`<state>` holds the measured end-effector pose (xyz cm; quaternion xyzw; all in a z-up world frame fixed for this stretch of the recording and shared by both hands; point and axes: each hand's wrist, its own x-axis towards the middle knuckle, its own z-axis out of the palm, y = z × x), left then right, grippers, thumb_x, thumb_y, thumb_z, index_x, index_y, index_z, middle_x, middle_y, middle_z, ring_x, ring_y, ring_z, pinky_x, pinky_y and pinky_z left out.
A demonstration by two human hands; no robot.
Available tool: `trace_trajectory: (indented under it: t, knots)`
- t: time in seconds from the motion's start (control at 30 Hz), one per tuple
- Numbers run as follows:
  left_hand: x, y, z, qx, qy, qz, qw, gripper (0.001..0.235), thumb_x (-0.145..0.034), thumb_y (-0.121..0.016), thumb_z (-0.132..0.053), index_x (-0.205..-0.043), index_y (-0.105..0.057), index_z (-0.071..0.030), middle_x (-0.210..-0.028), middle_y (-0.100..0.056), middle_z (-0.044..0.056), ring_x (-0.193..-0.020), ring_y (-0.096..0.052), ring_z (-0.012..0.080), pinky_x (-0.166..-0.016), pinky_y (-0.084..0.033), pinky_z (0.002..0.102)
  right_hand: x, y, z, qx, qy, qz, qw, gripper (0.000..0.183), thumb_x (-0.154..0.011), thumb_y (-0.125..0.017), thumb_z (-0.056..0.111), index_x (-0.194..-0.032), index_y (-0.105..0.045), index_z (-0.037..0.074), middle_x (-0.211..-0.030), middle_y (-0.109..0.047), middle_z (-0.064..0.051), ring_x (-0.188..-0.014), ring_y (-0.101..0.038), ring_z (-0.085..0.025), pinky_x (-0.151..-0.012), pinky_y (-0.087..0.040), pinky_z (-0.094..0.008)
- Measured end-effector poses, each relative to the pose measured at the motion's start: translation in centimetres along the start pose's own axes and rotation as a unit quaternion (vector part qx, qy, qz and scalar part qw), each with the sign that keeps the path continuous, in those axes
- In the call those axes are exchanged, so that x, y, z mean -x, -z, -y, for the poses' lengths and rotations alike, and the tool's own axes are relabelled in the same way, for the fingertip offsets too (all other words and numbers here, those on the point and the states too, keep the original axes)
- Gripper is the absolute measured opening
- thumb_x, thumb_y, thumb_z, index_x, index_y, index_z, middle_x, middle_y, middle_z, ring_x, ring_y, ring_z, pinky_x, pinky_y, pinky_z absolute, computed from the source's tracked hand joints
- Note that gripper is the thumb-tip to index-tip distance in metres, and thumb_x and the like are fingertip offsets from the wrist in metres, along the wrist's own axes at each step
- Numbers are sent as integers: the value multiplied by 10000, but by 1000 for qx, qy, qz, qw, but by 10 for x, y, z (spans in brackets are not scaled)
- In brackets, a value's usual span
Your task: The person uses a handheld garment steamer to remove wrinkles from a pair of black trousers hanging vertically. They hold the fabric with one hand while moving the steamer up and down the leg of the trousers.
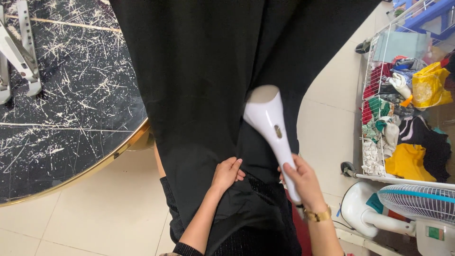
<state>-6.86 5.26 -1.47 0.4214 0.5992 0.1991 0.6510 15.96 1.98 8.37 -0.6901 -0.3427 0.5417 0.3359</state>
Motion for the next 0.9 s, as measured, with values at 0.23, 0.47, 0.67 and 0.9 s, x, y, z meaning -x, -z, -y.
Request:
trace_trajectory:
  t: [0.23, 0.47, 0.67, 0.9]
  knots:
    - [1, -1, 0, 4, -2, -1, 1000, 407, -1077, -510, -306, -704, -470, -147, -785, -787, 84, -660, -743, 148, -610, -564, 251, 17, 0, -56, -38, -38, 12, 998, 432, -933, -666, 159, -1340, -637, 16, -901, -709, -164, -676, -633, -215, -618, -551, -334]
    - [2, -1, 2, -6, -21, 1, 1000, 402, -1080, -500, -315, -714, -491, -150, -778, -788, 76, -653, -745, 145, -606, -553, 250, 18, 11, -41, -54, -33, -6, 998, 453, -943, -649, 166, -1371, -635, 18, -901, -691, -161, -674, -619, -218, -579, -526, -330]
    - [5, -1, -1, -10, -11, -3, 1000, 392, -1076, -504, -316, -720, -494, -153, -780, -791, 65, -649, -740, 132, -617, -563, 244, 4, 13, -21, -85, 19, 8, 996, 335, -971, -632, 157, -1263, -641, -5, -887, -677, -149, -626, -599, -200, -515, -496, -312]
    - [-6, -1, 10, 2, -24, -2, 1000, 318, -1059, -520, -239, -957, -716, -10, -777, -787, 161, -645, -767, 191, -585, -634, 269, -40, 25, -4, -149, 163, -14, 975, 385, -993, -640, 155, -1316, -599, -50, -885, -704, -219, -657, -698, -239, -585, -618, -357]
